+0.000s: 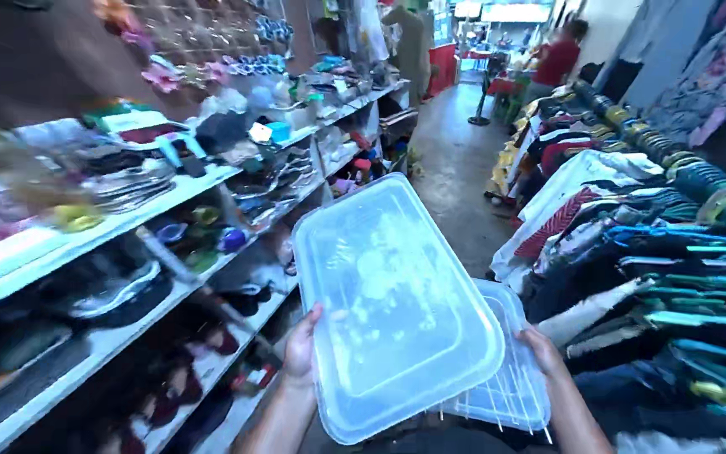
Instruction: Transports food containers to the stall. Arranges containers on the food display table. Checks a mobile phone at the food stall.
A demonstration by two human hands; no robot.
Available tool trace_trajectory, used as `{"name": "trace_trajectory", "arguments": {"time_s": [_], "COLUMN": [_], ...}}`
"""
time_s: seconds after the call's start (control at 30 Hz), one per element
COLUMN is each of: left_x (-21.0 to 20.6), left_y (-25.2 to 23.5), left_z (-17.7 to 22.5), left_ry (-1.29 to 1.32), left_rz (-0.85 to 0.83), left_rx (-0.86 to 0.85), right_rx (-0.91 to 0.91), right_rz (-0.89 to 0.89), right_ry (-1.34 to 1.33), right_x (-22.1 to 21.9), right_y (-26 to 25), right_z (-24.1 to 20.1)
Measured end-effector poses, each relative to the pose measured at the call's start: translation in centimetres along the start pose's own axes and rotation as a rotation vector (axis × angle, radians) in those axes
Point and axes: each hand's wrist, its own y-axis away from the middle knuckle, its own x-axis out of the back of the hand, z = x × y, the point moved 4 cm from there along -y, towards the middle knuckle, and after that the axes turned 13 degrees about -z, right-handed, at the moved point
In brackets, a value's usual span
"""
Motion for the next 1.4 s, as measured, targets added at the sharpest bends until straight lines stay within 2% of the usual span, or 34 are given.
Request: {"name": "trace_trajectory", "arguments": {"time_s": [0.1,0.3,0.43,0.57,0.63,0.73,0.83,0.93,1.0,1.1,1.17,1.3,1.4], "left_x": [1.0,3.2,5.1,5.0,4.0,2.3,0.3,-1.3,-2.1,-3.9,-4.1,-3.1,-1.1], "left_y": [-10.2,-28.2,-42.2,-57.7,-65.6,-76.2,-86.3,-96.2,-102.4,-112.3,-118.6,-129.8,-140.1], "left_z": [-2.0,-4.3,-5.7,-8.4,-10.8,-16.0,-22.8,-29.1,-32.4,-34.5,-35.6,-37.4,-39.2], "left_ry": [0.053,-0.006,-0.025,-0.113,-0.178,-0.251,-0.207,-0.119,-0.079,-0.065,-0.055,-0.121,-0.051], "left_rz": [-0.022,0.047,-0.028,0.017,0.034,-0.056,-0.180,-0.245,-0.234,-0.196,-0.146,0.053,0.060], "left_rx": [0.026,-0.007,-0.034,0.087,0.211,0.406,0.511,0.584,0.573,0.466,0.412,0.334,0.270], "right_rx": [0.027,-0.001,0.040,0.058,0.059,0.065,0.101,0.149,0.155,0.114,0.114,0.116,0.092], "right_rz": [0.018,0.046,0.051,0.166,0.261,0.395,0.531,0.559,0.547,0.528,0.452,0.328,0.272], "right_ry": [0.006,0.097,0.102,0.013,-0.001,-0.004,-0.036,-0.075,-0.064,-0.019,-0.005,0.068,0.071], "right_x": [0.1,-1.9,-2.7,-2.1,-0.6,3.1,6.3,10.2,13.2,15.4,16.6,17.5,17.3], "right_y": [-8.6,-26.2,-39.4,-49.5,-53.3,-58.1,-62.9,-70.8,-77.5,-89.5,-97.9,-114.7,-127.9], "right_z": [-3.7,-11.1,-12.4,-12.9,-14.7,-16.9,-19.4,-22.2,-24.9,-31.4,-35.3,-41.1,-42.9]}}
